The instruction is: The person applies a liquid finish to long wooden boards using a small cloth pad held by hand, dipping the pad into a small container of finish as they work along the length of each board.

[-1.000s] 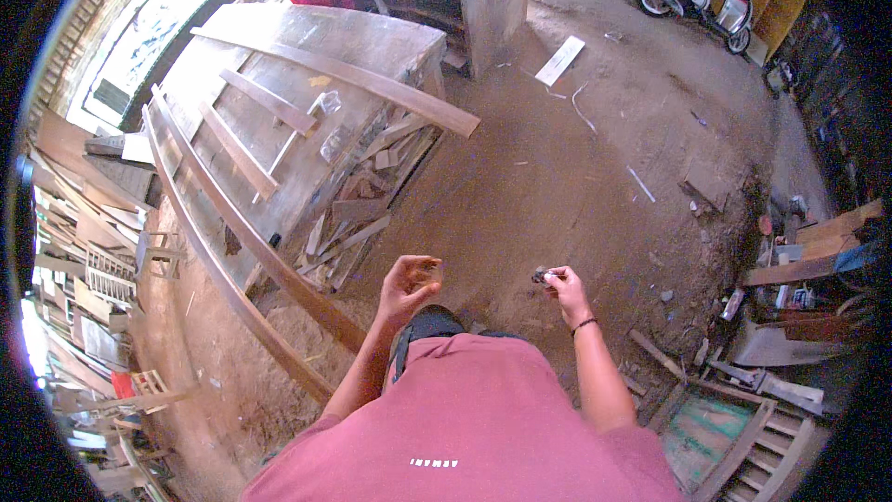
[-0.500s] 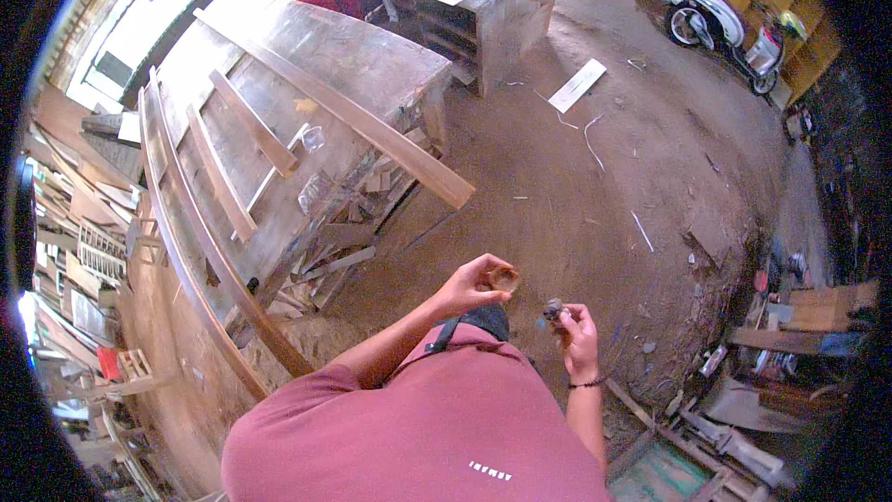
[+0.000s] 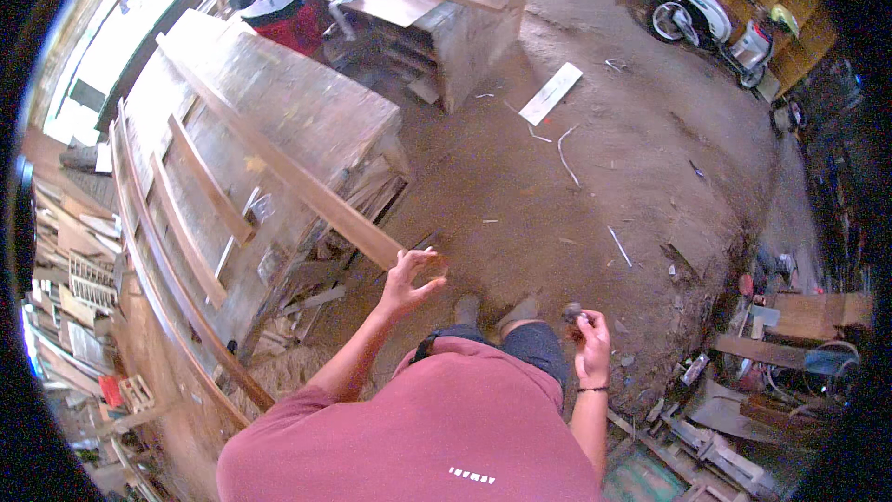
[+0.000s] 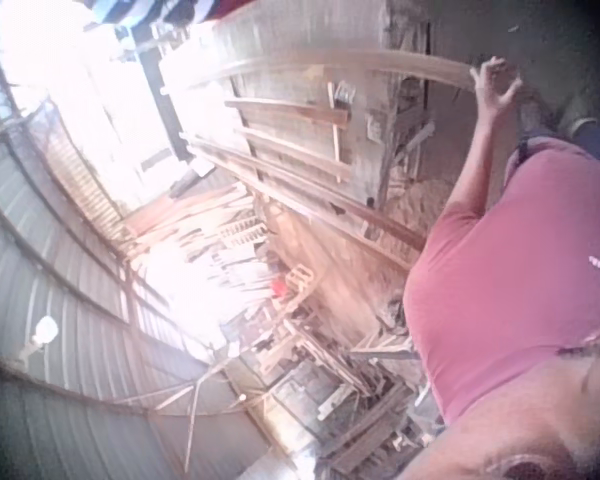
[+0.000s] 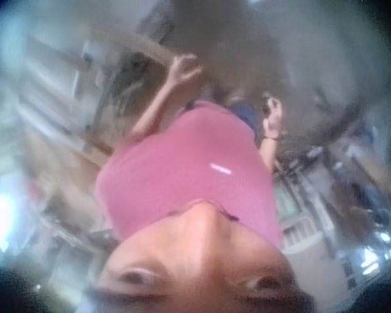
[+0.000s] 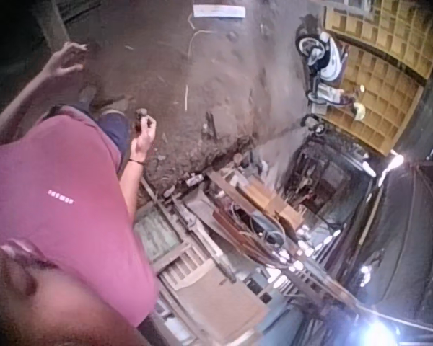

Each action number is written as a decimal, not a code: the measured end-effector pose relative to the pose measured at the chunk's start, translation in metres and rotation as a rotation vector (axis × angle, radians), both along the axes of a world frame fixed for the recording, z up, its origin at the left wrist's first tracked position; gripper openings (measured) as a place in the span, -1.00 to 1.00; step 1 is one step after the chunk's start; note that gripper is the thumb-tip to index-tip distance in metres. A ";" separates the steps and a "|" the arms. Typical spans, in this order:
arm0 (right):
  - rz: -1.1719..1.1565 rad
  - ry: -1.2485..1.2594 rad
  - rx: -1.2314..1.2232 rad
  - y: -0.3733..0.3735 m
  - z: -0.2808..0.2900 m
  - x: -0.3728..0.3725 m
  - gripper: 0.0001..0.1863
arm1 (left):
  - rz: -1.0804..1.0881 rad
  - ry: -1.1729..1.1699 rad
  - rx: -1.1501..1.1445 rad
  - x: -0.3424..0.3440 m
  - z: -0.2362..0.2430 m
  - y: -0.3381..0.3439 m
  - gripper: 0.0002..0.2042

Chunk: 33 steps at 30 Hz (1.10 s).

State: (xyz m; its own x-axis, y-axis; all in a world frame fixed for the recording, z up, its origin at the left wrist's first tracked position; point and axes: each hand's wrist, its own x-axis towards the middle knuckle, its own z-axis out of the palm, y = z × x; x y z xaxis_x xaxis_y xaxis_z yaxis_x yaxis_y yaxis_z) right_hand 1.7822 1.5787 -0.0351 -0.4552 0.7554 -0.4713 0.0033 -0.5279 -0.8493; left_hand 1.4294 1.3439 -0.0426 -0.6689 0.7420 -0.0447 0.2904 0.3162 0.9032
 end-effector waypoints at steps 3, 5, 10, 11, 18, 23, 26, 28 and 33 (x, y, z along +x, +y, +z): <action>0.116 -0.046 -0.030 0.028 -0.016 -0.028 -0.83 | 0.007 0.002 0.001 0.007 0.005 0.009 -0.46; 0.196 -0.051 -0.048 0.049 -0.024 -0.053 -0.83 | 0.016 -0.081 0.018 0.012 0.005 0.018 -0.46; 0.426 -0.018 -0.115 0.117 -0.019 -0.120 -0.80 | 0.036 -0.260 0.088 0.019 0.010 0.079 -0.48; 0.421 -0.008 -0.115 0.130 -0.018 -0.128 -0.80 | 0.023 -0.327 0.071 0.020 0.014 0.097 -0.49; 0.644 0.102 -0.027 0.241 -0.005 -0.166 -0.78 | 0.000 -0.507 0.217 0.016 0.020 0.245 -0.45; 0.725 0.144 -0.031 0.312 0.004 -0.179 -0.78 | 0.027 -0.545 0.286 0.006 0.037 0.337 -0.46; 0.670 0.145 -0.040 0.349 -0.005 -0.187 -0.79 | 0.006 -0.519 0.246 -0.013 0.036 0.373 -0.44; 0.564 0.170 -0.104 0.370 -0.010 -0.194 -0.79 | -0.020 -0.470 0.219 -0.030 0.024 0.394 -0.45; 0.456 0.105 -0.081 0.435 -0.012 -0.224 -0.79 | -0.050 -0.441 0.185 -0.092 -0.001 0.472 -0.45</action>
State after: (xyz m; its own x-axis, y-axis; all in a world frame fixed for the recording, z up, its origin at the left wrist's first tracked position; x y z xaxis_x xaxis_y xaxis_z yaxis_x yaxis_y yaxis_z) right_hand 1.5586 2.0142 -0.0471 -0.7799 0.4306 -0.4543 0.1664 -0.5570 -0.8137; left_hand 1.3379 1.8158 -0.0435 -0.5792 0.7950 -0.1802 -0.1227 0.1335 0.9834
